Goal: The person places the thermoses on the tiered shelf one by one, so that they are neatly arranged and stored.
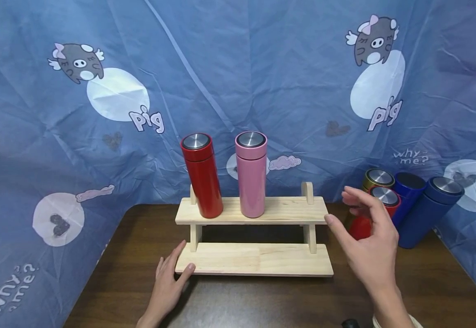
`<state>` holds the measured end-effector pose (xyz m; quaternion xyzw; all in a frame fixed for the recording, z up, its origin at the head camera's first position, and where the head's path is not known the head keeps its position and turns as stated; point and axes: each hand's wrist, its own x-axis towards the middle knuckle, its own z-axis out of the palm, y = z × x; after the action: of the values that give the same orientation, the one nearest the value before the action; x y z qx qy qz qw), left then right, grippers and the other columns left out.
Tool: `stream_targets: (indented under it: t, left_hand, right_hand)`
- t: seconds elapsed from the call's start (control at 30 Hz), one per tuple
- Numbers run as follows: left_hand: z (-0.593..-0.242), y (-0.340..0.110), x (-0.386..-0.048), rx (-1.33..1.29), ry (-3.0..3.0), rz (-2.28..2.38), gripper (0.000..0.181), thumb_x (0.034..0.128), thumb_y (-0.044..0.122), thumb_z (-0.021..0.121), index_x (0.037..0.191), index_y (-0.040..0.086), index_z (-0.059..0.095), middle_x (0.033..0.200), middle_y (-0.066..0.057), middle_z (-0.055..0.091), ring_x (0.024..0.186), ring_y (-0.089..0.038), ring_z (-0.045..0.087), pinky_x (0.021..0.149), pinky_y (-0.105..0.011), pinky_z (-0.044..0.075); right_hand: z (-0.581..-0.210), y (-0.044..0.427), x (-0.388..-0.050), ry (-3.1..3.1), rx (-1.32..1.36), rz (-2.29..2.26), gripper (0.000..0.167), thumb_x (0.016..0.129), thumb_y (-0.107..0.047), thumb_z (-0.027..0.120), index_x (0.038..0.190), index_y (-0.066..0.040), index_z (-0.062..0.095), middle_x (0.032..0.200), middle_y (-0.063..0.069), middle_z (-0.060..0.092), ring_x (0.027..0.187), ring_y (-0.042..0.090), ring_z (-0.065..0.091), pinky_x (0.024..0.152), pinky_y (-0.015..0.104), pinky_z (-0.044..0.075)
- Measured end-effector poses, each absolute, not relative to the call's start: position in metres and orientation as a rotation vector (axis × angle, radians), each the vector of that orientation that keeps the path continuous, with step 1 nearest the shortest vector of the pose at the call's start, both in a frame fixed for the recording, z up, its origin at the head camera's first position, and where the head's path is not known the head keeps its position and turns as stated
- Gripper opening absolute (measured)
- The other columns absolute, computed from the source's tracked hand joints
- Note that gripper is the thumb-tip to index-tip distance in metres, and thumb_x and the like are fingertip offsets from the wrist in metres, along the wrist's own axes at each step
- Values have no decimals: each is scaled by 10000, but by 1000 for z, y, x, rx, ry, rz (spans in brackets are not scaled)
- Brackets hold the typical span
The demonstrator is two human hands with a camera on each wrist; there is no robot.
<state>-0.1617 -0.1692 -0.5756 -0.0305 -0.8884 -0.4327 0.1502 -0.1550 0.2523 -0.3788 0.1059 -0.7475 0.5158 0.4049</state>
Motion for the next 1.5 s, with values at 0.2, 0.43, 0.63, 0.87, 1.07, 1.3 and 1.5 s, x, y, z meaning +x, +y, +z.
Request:
stream_targets:
  t: [0.2, 0.43, 0.63, 0.87, 1.07, 1.3, 1.5]
  left_hand:
    - [-575, -169, -162, -92, -2556, -1245, 688, 1058, 375, 739, 1652, 111, 515, 1637, -193, 573, 1531, -569, 454, 1277, -774, 90]
    - [-574, -168, -162, -94, -2557, -1247, 679, 1061, 378, 733, 1653, 124, 516, 1643, -176, 572, 1533, -559, 458, 1280, -773, 89]
    - [-573, -168, -161, -88, -2563, -1247, 683, 1062, 385, 733, 1655, 125, 514, 1639, -185, 574, 1534, -557, 458, 1279, -774, 93]
    - [-573, -169, -159, -82, -2560, -1252, 690, 1057, 380, 743, 1656, 125, 513, 1645, -190, 565, 1537, -563, 448, 1279, -775, 81]
    - [-573, -170, -160, -84, -2567, -1260, 699, 1061, 378, 737, 1666, 121, 500, 1667, -171, 546, 1554, -550, 433, 1290, -764, 66]
    - [-574, -169, -160, -107, -2559, -1233, 678, 1064, 369, 735, 1652, 115, 514, 1650, -176, 565, 1529, -567, 457, 1269, -788, 99]
    - [-574, -169, -161, -85, -2569, -1252, 697, 1062, 380, 736, 1662, 115, 502, 1663, -170, 551, 1549, -552, 439, 1285, -768, 78]
  right_hand:
    - [-375, 270, -152, -1913, 143, 1286, 636, 806, 224, 841, 1406, 67, 699, 1238, -78, 767, 1100, 71, 714, 987, 141, 516]
    - [-375, 289, -155, -1982, 56, 1172, 593, 838, 145, 882, 1395, -3, 741, 1267, -162, 734, 1076, 18, 697, 979, 100, 501]
    - [-382, 307, -163, -2007, -34, 1080, 517, 856, 37, 923, 1348, 11, 765, 1227, -280, 639, 1123, -42, 610, 959, 56, 471]
    - [-390, 321, -172, -2015, -124, 1056, 497, 867, -46, 941, 1335, -8, 779, 1219, -327, 588, 1181, -82, 537, 959, 85, 438]
    - [-403, 333, -185, -1998, -176, 979, 536, 839, -61, 956, 1345, -33, 782, 1212, -406, 541, 1224, -137, 474, 1012, 93, 408]
    - [-418, 344, -197, -2008, -268, 979, 539, 846, -87, 954, 1354, -49, 778, 1203, -405, 487, 1159, -158, 448, 978, 100, 390]
    - [-427, 349, -202, -2016, -305, 987, 536, 846, -92, 951, 1349, -44, 773, 1210, -399, 461, 1171, -172, 411, 947, 102, 385]
